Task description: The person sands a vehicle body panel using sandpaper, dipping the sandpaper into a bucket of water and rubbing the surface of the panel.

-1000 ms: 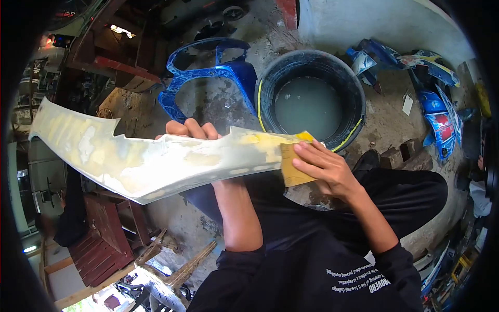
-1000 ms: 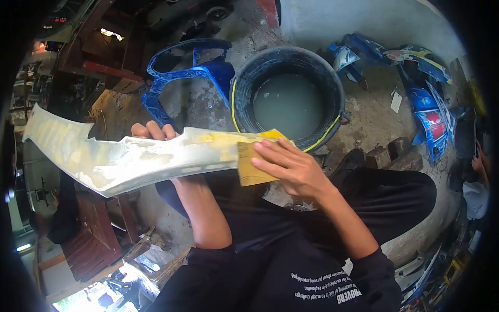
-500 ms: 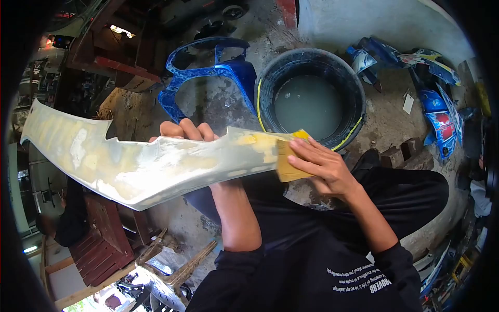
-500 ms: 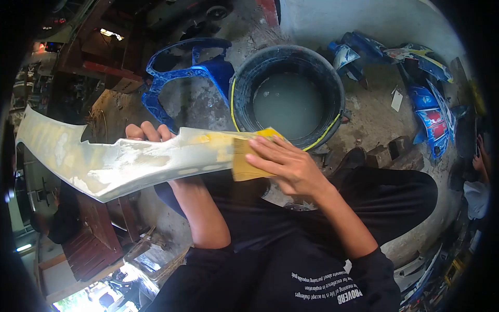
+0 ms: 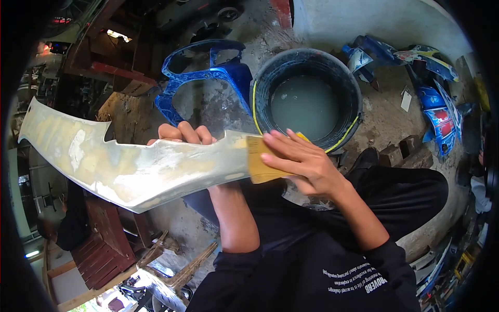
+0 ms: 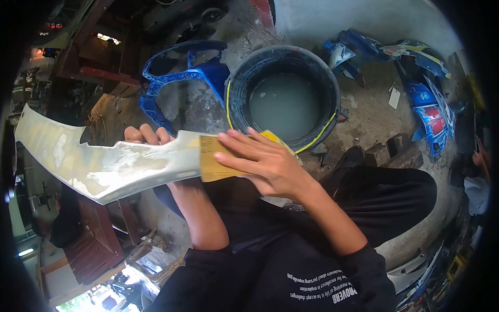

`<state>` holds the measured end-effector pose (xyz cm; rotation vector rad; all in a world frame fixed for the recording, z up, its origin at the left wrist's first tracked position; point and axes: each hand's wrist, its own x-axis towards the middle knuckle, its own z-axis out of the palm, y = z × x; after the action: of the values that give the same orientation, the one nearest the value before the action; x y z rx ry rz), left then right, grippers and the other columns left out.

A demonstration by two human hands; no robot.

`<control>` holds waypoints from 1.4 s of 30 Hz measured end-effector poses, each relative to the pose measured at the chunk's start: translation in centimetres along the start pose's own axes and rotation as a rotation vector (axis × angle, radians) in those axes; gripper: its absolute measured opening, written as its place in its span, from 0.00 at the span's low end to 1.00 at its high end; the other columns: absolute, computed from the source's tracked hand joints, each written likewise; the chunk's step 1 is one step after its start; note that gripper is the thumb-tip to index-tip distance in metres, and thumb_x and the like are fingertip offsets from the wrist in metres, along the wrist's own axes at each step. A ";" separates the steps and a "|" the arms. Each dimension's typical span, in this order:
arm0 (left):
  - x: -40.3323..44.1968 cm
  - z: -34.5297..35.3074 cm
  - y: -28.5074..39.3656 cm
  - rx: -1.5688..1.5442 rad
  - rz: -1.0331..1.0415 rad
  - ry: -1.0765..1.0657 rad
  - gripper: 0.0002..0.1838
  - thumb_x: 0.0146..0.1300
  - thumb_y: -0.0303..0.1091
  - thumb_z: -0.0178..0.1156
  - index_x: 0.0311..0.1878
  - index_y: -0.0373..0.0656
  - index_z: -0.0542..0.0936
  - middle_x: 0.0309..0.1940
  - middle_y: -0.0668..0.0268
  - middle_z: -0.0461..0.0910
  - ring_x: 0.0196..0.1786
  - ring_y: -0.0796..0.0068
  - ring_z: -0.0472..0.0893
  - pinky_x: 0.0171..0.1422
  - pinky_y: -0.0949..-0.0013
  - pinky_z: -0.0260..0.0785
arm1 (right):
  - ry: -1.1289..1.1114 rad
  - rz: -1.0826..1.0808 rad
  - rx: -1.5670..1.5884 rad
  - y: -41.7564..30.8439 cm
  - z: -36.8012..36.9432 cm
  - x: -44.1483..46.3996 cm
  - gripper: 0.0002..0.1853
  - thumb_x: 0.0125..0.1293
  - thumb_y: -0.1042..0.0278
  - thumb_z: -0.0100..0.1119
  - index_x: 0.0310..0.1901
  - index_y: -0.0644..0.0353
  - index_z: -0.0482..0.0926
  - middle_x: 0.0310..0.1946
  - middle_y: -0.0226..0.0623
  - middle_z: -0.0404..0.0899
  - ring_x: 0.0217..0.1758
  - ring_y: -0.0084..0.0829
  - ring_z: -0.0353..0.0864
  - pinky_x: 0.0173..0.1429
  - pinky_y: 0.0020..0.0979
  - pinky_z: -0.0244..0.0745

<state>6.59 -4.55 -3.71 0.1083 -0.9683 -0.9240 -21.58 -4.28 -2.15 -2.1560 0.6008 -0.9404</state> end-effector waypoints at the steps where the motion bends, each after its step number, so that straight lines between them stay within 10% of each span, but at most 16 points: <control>1: -0.1 -0.4 0.1 -0.038 -0.020 -0.005 0.19 0.78 0.48 0.55 0.59 0.43 0.77 0.37 0.64 0.63 0.30 0.71 0.63 0.30 0.63 0.62 | 0.000 -0.012 -0.008 0.0 0.3 0.4 0.37 0.57 0.76 0.65 0.71 0.42 0.76 0.76 0.37 0.69 0.78 0.41 0.69 0.81 0.51 0.61; 42: 0.2 2.9 -1.4 -0.043 0.078 0.106 0.18 0.79 0.47 0.53 0.58 0.44 0.76 0.37 0.65 0.61 0.30 0.72 0.63 0.31 0.64 0.62 | -0.049 0.078 -0.266 2.2 -0.5 -4.9 0.36 0.59 0.75 0.62 0.70 0.32 0.77 0.74 0.33 0.72 0.77 0.36 0.72 0.81 0.51 0.60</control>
<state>3.56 -4.68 -2.48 0.0821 -0.8482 -0.8587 -25.33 -2.82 -5.73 -2.3623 0.8182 -0.8003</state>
